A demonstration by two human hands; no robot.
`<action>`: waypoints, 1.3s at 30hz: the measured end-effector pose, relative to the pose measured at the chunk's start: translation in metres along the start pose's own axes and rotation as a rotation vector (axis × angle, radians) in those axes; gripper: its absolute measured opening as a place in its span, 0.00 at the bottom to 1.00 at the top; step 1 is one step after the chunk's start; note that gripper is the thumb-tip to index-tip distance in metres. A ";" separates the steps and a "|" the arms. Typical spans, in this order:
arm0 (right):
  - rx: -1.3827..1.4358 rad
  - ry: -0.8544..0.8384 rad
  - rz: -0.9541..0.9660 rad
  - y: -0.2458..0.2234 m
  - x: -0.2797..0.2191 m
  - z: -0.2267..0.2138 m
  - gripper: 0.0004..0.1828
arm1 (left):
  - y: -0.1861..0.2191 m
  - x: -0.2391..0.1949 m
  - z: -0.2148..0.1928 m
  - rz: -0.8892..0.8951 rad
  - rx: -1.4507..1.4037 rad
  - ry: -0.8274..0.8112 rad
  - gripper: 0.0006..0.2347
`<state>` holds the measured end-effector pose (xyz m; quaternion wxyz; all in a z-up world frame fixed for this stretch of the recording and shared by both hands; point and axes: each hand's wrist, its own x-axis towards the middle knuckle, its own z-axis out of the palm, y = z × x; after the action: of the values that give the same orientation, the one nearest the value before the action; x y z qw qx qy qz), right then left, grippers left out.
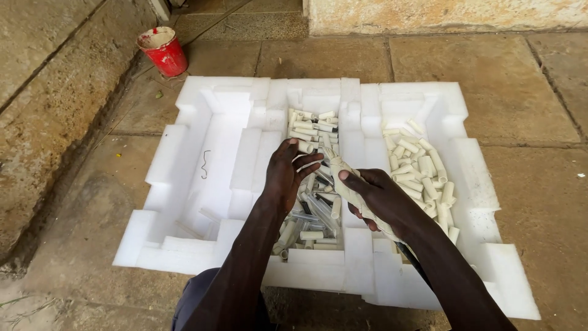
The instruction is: Using a hand tool to remove burrs and smooth the edges of small white tubes stored in a foam tray.
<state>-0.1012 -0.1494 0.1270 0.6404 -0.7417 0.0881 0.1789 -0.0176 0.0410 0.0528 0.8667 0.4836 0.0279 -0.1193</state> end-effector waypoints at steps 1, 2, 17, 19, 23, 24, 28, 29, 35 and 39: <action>0.005 -0.020 0.005 -0.001 0.001 0.005 0.22 | -0.007 0.009 -0.005 0.009 0.000 -0.007 0.26; 0.009 -0.028 0.008 -0.003 0.001 0.007 0.22 | -0.015 0.022 -0.005 0.019 -0.003 -0.024 0.29; 0.822 -0.305 -0.004 -0.023 0.025 0.068 0.27 | 0.012 0.008 0.009 0.169 -0.446 -0.512 0.19; 0.420 -0.084 -0.070 -0.011 0.046 0.072 0.24 | 0.013 0.008 0.004 0.165 -0.308 -0.423 0.16; -0.981 0.411 -0.274 0.000 0.053 0.082 0.24 | 0.003 0.010 0.000 0.220 0.337 0.172 0.12; -0.983 0.416 -0.268 -0.006 0.051 0.084 0.24 | 0.008 0.009 0.000 0.216 0.334 0.165 0.12; 0.253 -0.043 -0.121 -0.012 0.045 0.079 0.21 | 0.029 0.007 -0.004 0.149 -0.220 -0.375 0.21; 0.609 -0.231 -0.068 -0.009 0.045 0.070 0.23 | 0.033 0.009 -0.002 0.160 -0.335 -0.518 0.21; -1.162 0.465 -0.346 0.025 0.072 0.061 0.27 | -0.026 0.043 -0.011 0.356 0.551 0.261 0.09; -0.665 0.327 -0.275 0.007 0.053 0.068 0.22 | 0.003 0.017 0.015 0.282 0.186 0.053 0.11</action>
<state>-0.0655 -0.0781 0.0931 0.3606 -0.9323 0.0261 -0.0101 -0.0018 0.0272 0.0605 0.8252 0.5639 -0.0289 0.0143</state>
